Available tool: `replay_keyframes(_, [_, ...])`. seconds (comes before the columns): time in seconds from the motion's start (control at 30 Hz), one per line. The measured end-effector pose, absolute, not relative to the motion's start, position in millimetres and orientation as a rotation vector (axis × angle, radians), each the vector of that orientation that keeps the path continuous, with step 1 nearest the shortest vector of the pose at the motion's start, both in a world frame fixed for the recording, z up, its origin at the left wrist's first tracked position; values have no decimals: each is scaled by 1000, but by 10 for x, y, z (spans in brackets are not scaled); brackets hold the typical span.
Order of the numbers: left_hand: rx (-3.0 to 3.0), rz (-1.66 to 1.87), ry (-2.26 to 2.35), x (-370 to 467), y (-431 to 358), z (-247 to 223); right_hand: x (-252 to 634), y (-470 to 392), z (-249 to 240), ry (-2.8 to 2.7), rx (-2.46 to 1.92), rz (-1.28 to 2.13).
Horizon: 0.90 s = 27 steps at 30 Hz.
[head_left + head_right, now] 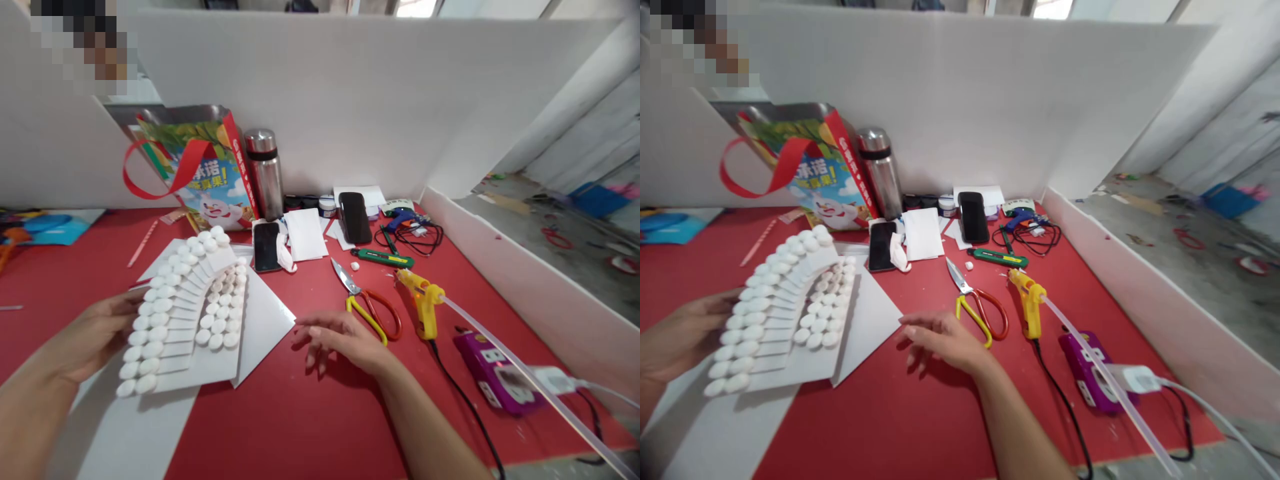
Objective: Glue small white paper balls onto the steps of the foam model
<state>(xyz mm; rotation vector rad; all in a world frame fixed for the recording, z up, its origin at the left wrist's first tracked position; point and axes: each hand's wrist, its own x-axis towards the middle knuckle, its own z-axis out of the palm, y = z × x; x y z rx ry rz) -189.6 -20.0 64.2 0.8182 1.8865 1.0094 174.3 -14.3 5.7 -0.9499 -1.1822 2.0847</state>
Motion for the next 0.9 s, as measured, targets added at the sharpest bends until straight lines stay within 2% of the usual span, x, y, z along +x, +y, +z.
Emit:
replay_keyframes(0.2, [658, 1027, 1754, -1811, -270, 509, 1524, -207, 15, -1148, -1064, 1828])
replay_keyframes(0.33, [690, 1042, 1650, -1649, -303, 451, 1343, -277, -26, -1128, -1151, 1935])
replay_keyframes(0.6, [687, 979, 1567, -1603, -304, 451, 1342, -481, 31, -766, -1025, 2122])
replay_keyframes(0.9, [645, 939, 1479, -1561, -333, 457, 1312, -692, 51, -623, -1055, 2107])
